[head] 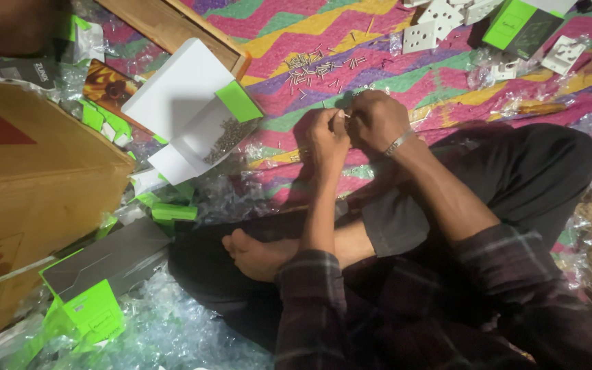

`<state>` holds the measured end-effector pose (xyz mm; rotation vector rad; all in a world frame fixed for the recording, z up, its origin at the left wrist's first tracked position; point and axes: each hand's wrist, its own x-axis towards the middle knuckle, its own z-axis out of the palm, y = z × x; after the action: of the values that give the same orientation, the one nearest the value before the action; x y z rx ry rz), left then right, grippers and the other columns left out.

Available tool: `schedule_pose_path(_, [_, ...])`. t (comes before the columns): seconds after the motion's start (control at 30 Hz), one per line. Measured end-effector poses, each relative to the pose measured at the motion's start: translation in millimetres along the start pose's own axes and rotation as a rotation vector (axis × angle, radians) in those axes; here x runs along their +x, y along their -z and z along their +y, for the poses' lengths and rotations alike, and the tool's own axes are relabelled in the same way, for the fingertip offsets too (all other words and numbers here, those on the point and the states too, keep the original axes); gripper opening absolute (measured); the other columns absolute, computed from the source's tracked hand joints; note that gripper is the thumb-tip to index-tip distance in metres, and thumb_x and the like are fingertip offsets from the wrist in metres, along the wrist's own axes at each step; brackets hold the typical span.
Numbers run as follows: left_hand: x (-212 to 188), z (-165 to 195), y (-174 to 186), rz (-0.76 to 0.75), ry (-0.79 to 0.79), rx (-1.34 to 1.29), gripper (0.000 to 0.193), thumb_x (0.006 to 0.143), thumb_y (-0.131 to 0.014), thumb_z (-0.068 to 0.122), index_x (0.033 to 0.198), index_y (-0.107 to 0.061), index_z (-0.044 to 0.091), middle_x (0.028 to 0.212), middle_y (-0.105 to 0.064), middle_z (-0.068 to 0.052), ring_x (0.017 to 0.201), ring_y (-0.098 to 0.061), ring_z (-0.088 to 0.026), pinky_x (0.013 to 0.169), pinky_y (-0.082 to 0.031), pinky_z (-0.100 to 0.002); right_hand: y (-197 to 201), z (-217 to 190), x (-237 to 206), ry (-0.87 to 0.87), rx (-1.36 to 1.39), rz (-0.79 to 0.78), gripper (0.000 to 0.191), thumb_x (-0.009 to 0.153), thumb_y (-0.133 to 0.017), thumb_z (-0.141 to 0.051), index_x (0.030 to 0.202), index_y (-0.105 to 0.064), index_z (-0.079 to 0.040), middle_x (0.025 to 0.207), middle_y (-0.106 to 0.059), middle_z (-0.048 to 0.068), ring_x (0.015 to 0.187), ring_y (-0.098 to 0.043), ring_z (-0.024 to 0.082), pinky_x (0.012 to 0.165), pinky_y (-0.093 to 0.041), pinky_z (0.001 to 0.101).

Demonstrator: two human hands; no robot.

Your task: The person sits on a floor mat and attaches small metal screws to white plastic switch plates and wall plugs by hand, picking screws from an open box and threading them into the parts one at a time. Another person nearby handles green plastic crates and the same white parts.

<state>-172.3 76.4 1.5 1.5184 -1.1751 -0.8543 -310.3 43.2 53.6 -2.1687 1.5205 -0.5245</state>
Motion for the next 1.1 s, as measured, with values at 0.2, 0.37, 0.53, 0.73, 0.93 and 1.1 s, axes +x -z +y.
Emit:
schedule_pose_path(0.2, [0.3, -10.4, -0.9, -0.016, 0.144, -0.119, 0.016, 0.100, -0.064, 0.013, 0.100, -0.069, -0.003, 0.087, -0.073, -0.014, 0.080, -0.069, -0.023, 0.077, -0.054, -0.037, 2.3, -2.4, 0.6, 0.022, 0.027, -0.040, 0.015, 0.079, -0.073, -0.012, 0.093, -0.072, -0.007, 0.093, -0.066, 0.016, 0.087, -0.066, 0.040, 0.070, -0.053, 0.0495])
schedule_pose_path(0.37, [0.7, -8.1, -3.5, -0.001, 0.166, -0.057, 0.018, 0.099, -0.067, 0.014, 0.103, -0.071, -0.003, 0.090, -0.075, -0.013, 0.081, -0.070, -0.020, 0.078, -0.054, -0.034, 2.0, -1.1, 1.7, -0.041, 0.054, 0.071, 0.011, 0.083, -0.070, -0.007, 0.093, -0.074, -0.009, 0.097, -0.069, 0.013, 0.090, -0.068, 0.038, 0.076, -0.054, 0.0475])
schedule_pose_path(0.53, [18.7, 4.6, 9.4, 0.190, 0.275, -0.519, 0.028, 0.102, -0.068, 0.021, 0.121, -0.069, 0.000, 0.103, -0.071, -0.009, 0.086, -0.065, -0.012, 0.076, -0.052, -0.030, -1.2, 4.9, 1.9, -0.089, 0.132, 0.019, 0.011, 0.084, -0.070, -0.007, 0.095, -0.074, -0.008, 0.098, -0.072, 0.014, 0.089, -0.069, 0.037, 0.077, -0.055, 0.0457])
schedule_pose_path(0.73, [20.1, 40.3, 45.8, 0.192, 0.229, 0.042, 0.030, 0.098, -0.072, 0.029, 0.116, -0.077, 0.006, 0.091, -0.079, -0.006, 0.074, -0.068, -0.011, 0.070, -0.055, -0.028, -5.2, 10.6, 2.4, -0.080, 0.160, -0.005, 0.012, 0.087, -0.069, -0.007, 0.097, -0.074, -0.008, 0.102, -0.073, 0.014, 0.092, -0.071, 0.036, 0.080, -0.056, 0.0437])
schedule_pose_path(0.93, [38.7, 24.8, 139.8, 0.340, -0.072, 0.343, 0.021, 0.097, -0.073, 0.030, 0.099, -0.075, 0.009, 0.089, -0.075, -0.004, 0.075, -0.069, -0.020, 0.068, -0.054, -0.033, -21.2, 18.7, 1.0, -0.130, 0.187, 0.013, 0.011, 0.087, -0.069, -0.011, 0.096, -0.075, -0.011, 0.098, -0.075, 0.014, 0.092, -0.072, 0.036, 0.080, -0.057, 0.0441])
schedule_pose_path(1.1, [82.0, -26.4, 196.5, 0.135, -0.162, 0.897, 0.081, 0.064, -0.087, 0.066, 0.112, -0.068, 0.003, 0.102, -0.071, -0.016, 0.095, -0.068, -0.037, 0.088, -0.054, -0.050, -33.6, 18.0, 13.9, -0.124, 0.186, -0.020, 0.016, 0.087, -0.067, -0.014, 0.100, -0.075, -0.013, 0.098, -0.075, 0.015, 0.093, -0.071, 0.039, 0.081, -0.056, 0.0466])
